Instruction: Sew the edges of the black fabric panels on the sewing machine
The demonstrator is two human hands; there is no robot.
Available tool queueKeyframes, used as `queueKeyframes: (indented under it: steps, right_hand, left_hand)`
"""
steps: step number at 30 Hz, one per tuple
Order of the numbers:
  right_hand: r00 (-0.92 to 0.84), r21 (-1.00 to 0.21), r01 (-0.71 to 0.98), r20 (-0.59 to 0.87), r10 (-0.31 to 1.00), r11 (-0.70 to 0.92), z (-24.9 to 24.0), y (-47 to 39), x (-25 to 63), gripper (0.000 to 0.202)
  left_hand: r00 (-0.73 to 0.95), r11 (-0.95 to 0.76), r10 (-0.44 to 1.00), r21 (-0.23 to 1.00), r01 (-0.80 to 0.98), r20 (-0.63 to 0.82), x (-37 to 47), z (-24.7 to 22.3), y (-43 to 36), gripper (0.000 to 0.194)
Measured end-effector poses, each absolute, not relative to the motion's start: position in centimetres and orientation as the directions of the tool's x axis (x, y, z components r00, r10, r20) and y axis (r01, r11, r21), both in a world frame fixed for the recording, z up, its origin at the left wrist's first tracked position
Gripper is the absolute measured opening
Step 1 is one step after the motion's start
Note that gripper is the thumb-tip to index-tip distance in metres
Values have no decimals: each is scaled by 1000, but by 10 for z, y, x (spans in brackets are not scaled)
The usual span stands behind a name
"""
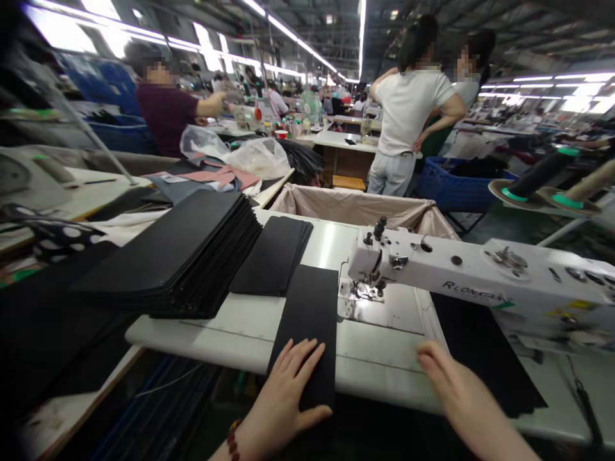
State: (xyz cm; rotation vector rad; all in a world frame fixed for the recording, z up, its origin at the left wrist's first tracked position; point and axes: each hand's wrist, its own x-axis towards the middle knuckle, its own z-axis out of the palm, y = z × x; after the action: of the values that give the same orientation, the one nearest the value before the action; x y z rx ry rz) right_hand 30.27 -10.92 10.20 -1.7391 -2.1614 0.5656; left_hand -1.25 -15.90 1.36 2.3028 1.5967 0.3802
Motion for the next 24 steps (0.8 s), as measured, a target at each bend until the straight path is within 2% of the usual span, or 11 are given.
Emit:
queueKeyframes:
  steps: [2,3,4,7,16,24]
  right_hand:
    - [-264,-418,889,-130,956,189,79,-92,260,39]
    - [-278,-366,909,-174,945,200,69,-84,239,39]
    - [-276,-282,935,-197,941,216,61,-76,220,37]
    - [-261,-234,948,-195,946,213,45,-59,186,39]
    - [-294,-148,952,-201,935,267,38,-33,176,44]
    - [-455,-198,884,-164,875,423,44,-37,176,38]
  left_hand:
    - [408,-387,913,362,848,21,-9,13,-157,118]
    - [424,-403,906,333,852,11,-9,12,-158,121]
    - [426,-407,905,303,862,3,-9,11,-160,120]
    - [417,-402,909,234,885,-18,-15,8,-172,113]
    - [433,-420,901,214,882,-14,-24,7,-183,105]
    - [444,-425,896,258,867,-17,-29,2,-184,105]
